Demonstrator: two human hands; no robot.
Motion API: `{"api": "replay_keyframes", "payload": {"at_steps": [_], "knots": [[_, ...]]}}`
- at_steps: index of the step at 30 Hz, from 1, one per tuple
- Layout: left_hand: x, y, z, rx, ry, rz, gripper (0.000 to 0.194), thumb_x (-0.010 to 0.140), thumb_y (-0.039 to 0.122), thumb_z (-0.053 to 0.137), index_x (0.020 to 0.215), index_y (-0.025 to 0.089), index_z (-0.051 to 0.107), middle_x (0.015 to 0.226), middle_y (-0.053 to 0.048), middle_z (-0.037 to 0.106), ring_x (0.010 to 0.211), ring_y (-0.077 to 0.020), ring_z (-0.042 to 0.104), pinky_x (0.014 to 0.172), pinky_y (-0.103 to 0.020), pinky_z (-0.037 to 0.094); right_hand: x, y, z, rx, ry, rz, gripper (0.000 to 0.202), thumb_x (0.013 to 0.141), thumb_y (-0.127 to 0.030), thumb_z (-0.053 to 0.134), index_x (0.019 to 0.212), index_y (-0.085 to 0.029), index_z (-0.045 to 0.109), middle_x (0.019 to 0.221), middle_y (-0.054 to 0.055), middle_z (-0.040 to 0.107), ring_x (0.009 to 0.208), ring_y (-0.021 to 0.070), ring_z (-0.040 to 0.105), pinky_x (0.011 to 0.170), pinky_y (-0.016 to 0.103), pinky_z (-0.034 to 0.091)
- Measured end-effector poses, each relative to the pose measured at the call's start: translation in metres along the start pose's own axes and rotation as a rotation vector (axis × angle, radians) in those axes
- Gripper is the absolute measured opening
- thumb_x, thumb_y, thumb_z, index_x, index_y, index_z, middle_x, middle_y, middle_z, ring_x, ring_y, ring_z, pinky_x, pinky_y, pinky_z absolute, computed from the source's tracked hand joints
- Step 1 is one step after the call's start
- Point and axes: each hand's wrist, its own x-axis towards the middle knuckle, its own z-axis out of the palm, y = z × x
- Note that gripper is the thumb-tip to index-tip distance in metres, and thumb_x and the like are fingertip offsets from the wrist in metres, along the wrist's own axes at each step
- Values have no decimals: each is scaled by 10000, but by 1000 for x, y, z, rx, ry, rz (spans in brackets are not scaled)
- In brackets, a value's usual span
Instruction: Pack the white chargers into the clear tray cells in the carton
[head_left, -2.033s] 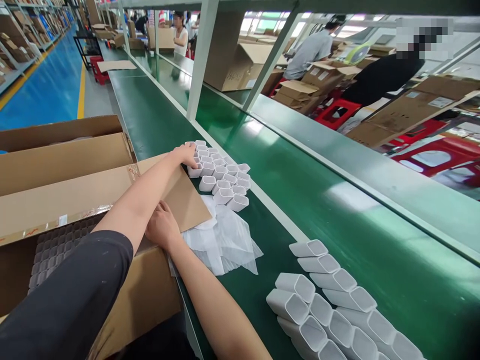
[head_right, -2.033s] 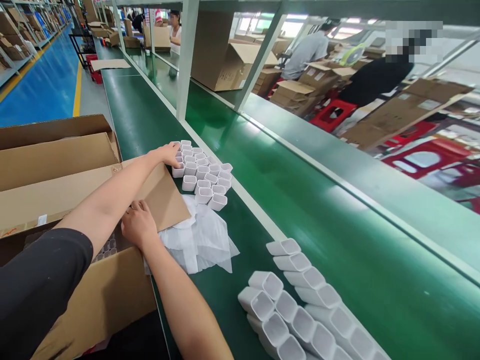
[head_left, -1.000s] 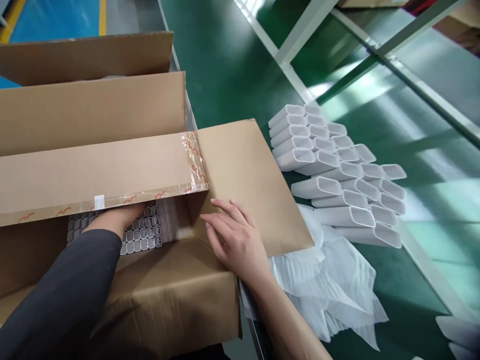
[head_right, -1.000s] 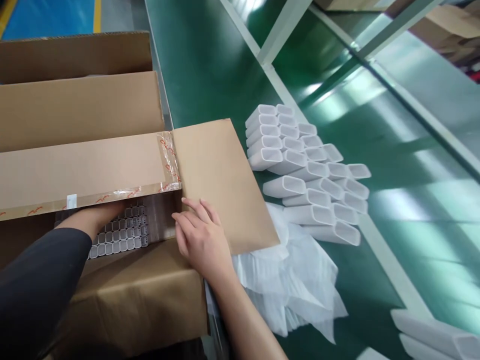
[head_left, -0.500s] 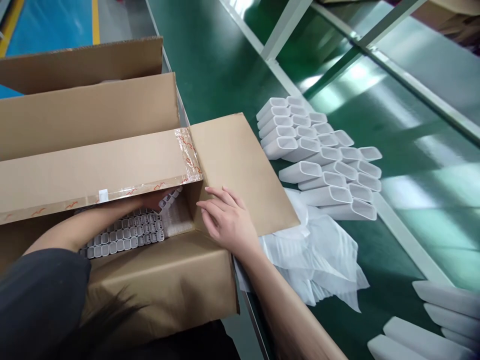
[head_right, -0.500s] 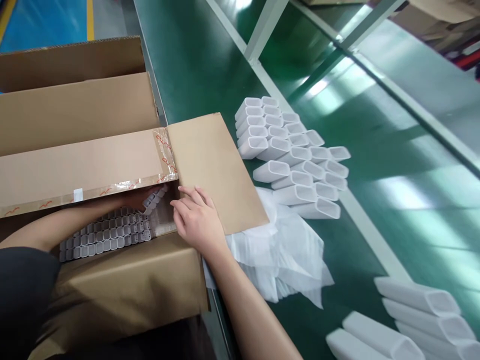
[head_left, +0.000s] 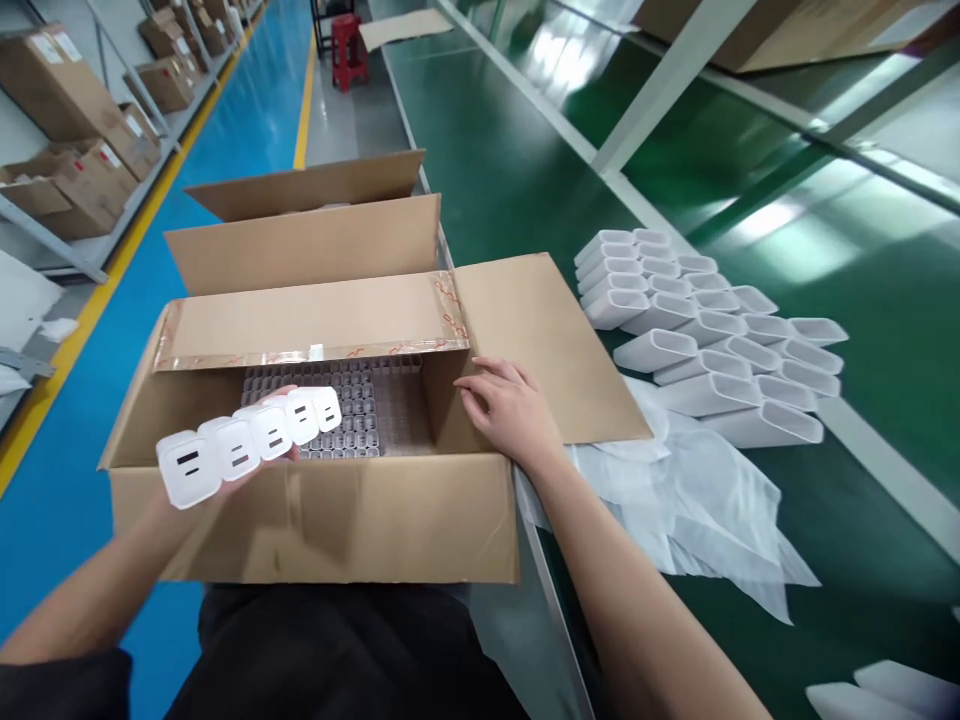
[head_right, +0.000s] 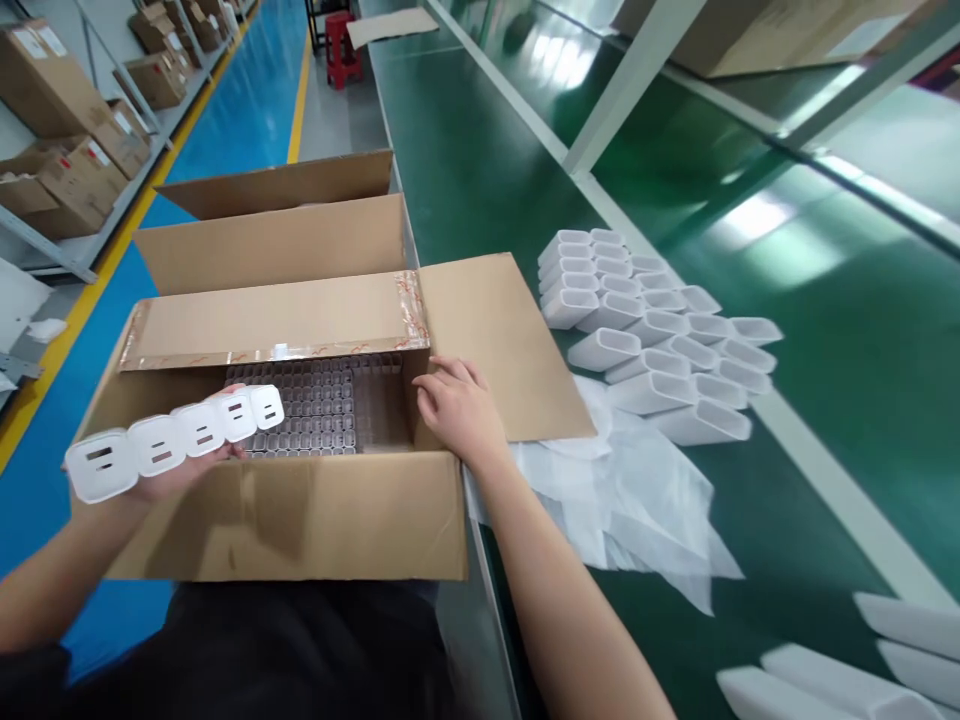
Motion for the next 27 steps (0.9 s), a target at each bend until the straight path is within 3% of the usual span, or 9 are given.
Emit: {"api": "replay_keyframes", "payload": {"at_steps": [4, 8, 11, 15, 24, 27], "knots": [[-27, -32, 59, -488, -42, 221, 756, 661, 701, 692, 1311, 326, 597, 962, -33, 720, 788, -225, 646, 726, -383, 559, 0, 1, 1, -9, -31, -2, 244, 927, -215, 495, 939, -185, 737, 946, 77, 775, 1179, 286, 604, 1010, 470, 432], [-26, -56, 97, -632, -184, 160, 817, 694, 683, 682, 1368, 239, 552, 993, -83, 708, 786, -228, 634, 757, -410, 531, -1, 0, 1, -4, -66, 17, 250, 922, -222, 491, 949, -190, 738, 962, 71, 774, 1195, 289, 591, 1018, 467, 418], [-18, -61, 105, -654, -271, 82, 782, 695, 638, 689, 1345, 221, 574, 1084, -97, 693, 816, -232, 640, 800, -422, 515, -1, -1, 1, 0, -83, 35, 252, 915, -225, 492, 952, -193, 739, 967, 74, 771, 1201, 291, 583, 1016, 473, 412], [-12, -63, 108, -669, -361, 84, 743, 706, 620, 665, 1335, 230, 587, 1236, -83, 648, 847, -206, 632, 785, -385, 509, -1, -2, 2, 7, -94, 51, 252, 907, -227, 495, 954, -194, 740, 970, 83, 767, 1208, 290, 578, 1024, 479, 402], [-10, -65, 122, -670, -431, 7, 861, 677, 599, 681, 1433, 240, 479, 1073, -89, 710, 810, -218, 650, 767, -376, 502, -1, -1, 2, 22, -107, 73, 255, 904, -235, 495, 961, -203, 742, 986, 89, 764, 1214, 292, 572, 1040, 495, 395], [-9, -68, 124, -697, -464, -13, 805, 704, 604, 659, 1391, 205, 535, 1087, -83, 710, 802, -193, 649, 762, -343, 494, -1, -1, 2, 21, -106, 84, 256, 899, -239, 499, 961, -198, 745, 998, 100, 760, 1218, 293, 572, 1037, 497, 401]]}}
